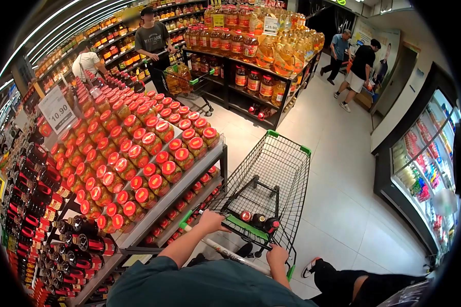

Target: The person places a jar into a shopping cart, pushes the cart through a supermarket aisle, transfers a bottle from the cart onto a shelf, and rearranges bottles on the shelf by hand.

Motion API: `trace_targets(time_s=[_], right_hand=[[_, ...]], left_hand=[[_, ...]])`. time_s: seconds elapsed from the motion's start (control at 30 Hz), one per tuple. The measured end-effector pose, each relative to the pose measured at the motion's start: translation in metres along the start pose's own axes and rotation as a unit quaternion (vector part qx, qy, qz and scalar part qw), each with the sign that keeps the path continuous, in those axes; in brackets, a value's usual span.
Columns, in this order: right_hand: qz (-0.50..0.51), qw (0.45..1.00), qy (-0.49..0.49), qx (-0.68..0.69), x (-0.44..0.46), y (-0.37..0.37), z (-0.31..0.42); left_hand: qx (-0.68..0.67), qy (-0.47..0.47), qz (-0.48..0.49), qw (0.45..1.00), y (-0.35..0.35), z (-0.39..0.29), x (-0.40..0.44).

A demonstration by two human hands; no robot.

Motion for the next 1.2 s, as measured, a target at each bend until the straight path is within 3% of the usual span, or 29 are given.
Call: trace_targets(time_s=[0.17, 0.33, 0.6, 0.67, 0.97, 1.2], right_hand=[[-0.067, 0.997, -0.028, 0.010, -0.032, 0.004, -0.004], [-0.094, 0.996, 0.003, -0.004, -0.071, 0.016, -0.002], [-0.090, 0.996, 0.020, -0.001, -0.145, 0.046, 0.015], [-0.084, 0.996, 0.016, -0.002, -0.164, 0.052, 0.022], [-0.040, 0.999, 0.027, -0.013, -0.248, 0.105, 0.031], [-0.045, 0.994, -0.096, 0.025, -0.324, 0.103, 0.048]], left_hand=[[-0.033, 0.011, -0.047, 0.998, 0.021, -0.005, -0.028], [-0.009, 0.013, -0.020, 1.000, 0.040, -0.005, -0.063], [-0.030, 0.033, -0.041, 0.998, 0.073, 0.007, -0.132], [-0.021, 0.026, 0.005, 0.999, 0.074, 0.008, -0.152], [0.002, 0.009, -0.029, 1.000, 0.104, 0.021, -0.231], [0.051, -0.003, 0.051, 0.997, 0.104, 0.021, -0.299]])
Point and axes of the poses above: each hand's wrist, its own x-axis towards the middle knuckle, its own y-axis out of the palm, z = x × y, the point moved 6 cm from there along x, towards the middle knuckle, and after that the axes turned 13 degrees about -y, right-handed, at the moved point
